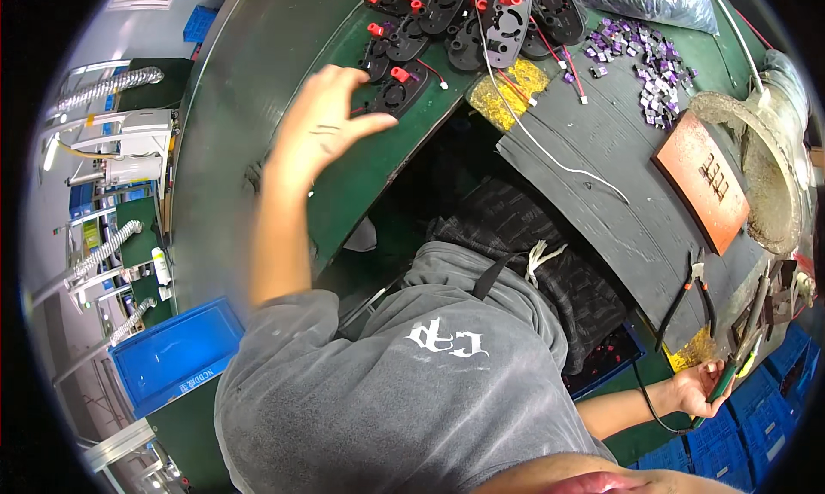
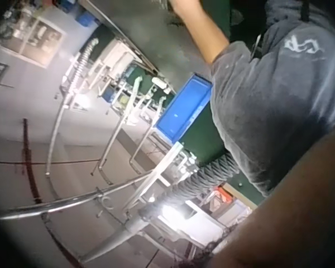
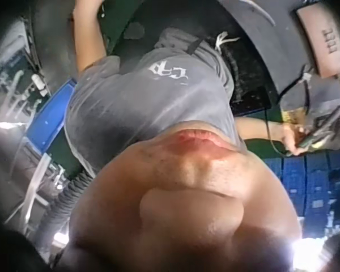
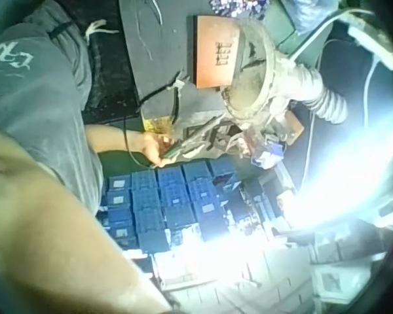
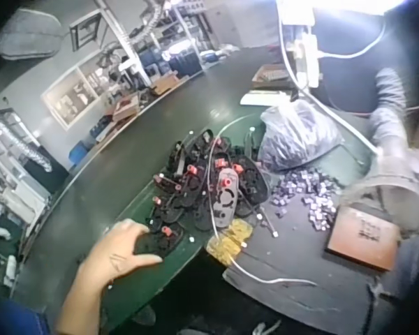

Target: Soldering wires onto electronic components, specifically a cooling fan and circuit board.

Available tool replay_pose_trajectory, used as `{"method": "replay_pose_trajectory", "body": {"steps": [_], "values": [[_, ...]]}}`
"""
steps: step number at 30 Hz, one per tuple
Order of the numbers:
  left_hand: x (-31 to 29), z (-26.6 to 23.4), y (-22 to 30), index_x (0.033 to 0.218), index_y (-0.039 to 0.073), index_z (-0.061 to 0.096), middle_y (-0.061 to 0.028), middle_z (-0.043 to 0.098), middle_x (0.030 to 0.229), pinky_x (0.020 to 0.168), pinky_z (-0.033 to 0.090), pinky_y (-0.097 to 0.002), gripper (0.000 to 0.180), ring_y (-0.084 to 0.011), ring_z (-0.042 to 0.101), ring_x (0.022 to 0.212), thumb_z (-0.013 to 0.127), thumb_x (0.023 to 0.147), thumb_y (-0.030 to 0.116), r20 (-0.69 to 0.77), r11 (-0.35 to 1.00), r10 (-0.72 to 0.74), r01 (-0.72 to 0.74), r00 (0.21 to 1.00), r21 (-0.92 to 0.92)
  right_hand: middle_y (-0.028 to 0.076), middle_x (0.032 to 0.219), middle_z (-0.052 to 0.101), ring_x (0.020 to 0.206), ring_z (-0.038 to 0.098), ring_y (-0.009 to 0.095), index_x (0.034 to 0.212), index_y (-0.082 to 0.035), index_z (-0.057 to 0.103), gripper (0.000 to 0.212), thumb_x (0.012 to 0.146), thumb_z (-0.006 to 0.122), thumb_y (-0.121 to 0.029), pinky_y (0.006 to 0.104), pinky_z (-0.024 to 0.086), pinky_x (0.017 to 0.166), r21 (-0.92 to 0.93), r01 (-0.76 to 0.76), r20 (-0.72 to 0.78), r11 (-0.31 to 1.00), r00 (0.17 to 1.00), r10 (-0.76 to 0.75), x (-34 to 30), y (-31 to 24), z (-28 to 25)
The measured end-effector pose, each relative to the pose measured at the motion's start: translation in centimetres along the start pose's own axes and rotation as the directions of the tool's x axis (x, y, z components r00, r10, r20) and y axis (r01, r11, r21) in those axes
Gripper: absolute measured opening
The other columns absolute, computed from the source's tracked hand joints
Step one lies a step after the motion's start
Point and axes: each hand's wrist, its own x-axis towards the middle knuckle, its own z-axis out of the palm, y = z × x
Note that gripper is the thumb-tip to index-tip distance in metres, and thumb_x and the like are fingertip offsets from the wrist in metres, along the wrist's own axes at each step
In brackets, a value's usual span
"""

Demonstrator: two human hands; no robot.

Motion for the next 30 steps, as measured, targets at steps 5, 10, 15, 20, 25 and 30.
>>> {"method": "replay_pose_trajectory", "body": {"steps": [5, 10, 15, 20, 25, 30], "values": [[-0.7, 5.5, 0.3, 0.127, 0.001, 0.051, -0.0178, 0.056, 0.113, 0.09, 0.047, -0.0413, 0.068, -0.0369, 0.056, 0.103, 0.077, 0.075, 0.035, -0.178, 0.997, 0.048, -0.058, 0.983, -0.053, 0.021, 0.089, 0.068, 0.074, 0.063, 0.027, 0.098, 0.003, 0.069, 0.043, 0.083, 0.048, -0.032, 0.03, 0.045, 0.057, -0.006, -0.034, 0.014, 0.999, 0.999, 0.034, -0.1, -0.1, -0.3], [-0.8, 4.6, -0.7, 0.115, -0.002, 0.059, -0.0094, 0.062, 0.091, 0.067, 0.05, -0.0319, 0.042, -0.0227, 0.061, 0.08, 0.069, 0.086, 0.026, -0.005, 0.873, -0.172, 0.15, 0.985, -0.464, 0.023, 0.089, 0.068, 0.077, 0.065, 0.03, 0.1, 0.005, 0.068, 0.046, 0.083, 0.048, -0.033, 0.032, 0.047, 0.061, 0.053, -0.055, 0.079, 0.997, 0.996, 0.05, 0.7, -0.1, -1.4], [-1.2, 3.9, -1.9, 0.11, -0.003, 0.06, -0.0109, 0.064, 0.08, 0.048, 0.043, -0.0235, 0.043, -0.0119, 0.055, 0.058, 0.047, 0.098, 0.036, 0.232, 0.088, -0.134, 0.245, 0.963, -0.966, 0.022, 0.091, 0.069, 0.079, 0.065, 0.031, 0.1, 0.005, 0.068, 0.046, 0.082, 0.049, -0.033, 0.0331, 0.047, 0.062, 0.09, -0.052, 0.093, 0.995, 0.995, 0.044, 0.9, -0.2, -1.8], [-1.3, 1.4, 2.2, 0.111, -0.006, 0.058, -0.0147, 0.065, 0.079, 0.043, 0.039, -0.0237, 0.049, -0.012, 0.053, 0.053, 0.042, 0.098, 0.039, 0.241, -0.045, -0.023, 0.239, 0.97, -0.97, 0.022, 0.091, 0.068, 0.078, 0.064, 0.03, 0.101, 0.005, 0.068, 0.046, 0.082, 0.049, -0.033, 0.0326, 0.047, 0.064, 0.083, -0.088, 0.122, 0.993, 0.99, 0.077, 0.7, -0.3, -1.8], [-0.7, -1.2, 7.6, 0.114, -0.01, 0.055, -0.019, 0.066, 0.08, 0.04, 0.038, -0.0231, 0.059, -0.0123, 0.053, 0.05, 0.043, 0.095, 0.044, 0.175, 0.026, 0.23, 0.174, 0.957, -0.984, 0.023, 0.09, 0.067, 0.071, 0.061, 0.027, 0.101, 0.003, 0.068, 0.045, 0.083, 0.049, -0.034, 0.0293, 0.043, 0.055, 0.066, -0.058, 0.112, 0.996, 0.992, 0.05, 0.4, 0.0, -1.6], [0.3, -1.6, 9.9, 0.111, -0.014, 0.055, -0.022, 0.065, 0.074, 0.036, 0.04, -0.0245, 0.061, -0.0143, 0.051, 0.041, 0.043, 0.094, 0.044, 0.227, -0.027, 0.396, 0.258, 0.89, -0.966, 0.02, 0.089, 0.068, 0.065, 0.058, 0.025, 0.102, -0.001, 0.068, 0.043, 0.086, 0.048, -0.036, 0.0275, 0.039, 0.049, 0.047, -0.006, 0.093, 0.999, 0.996, 0.001, -0.2, 0.3, -1.0]]}}
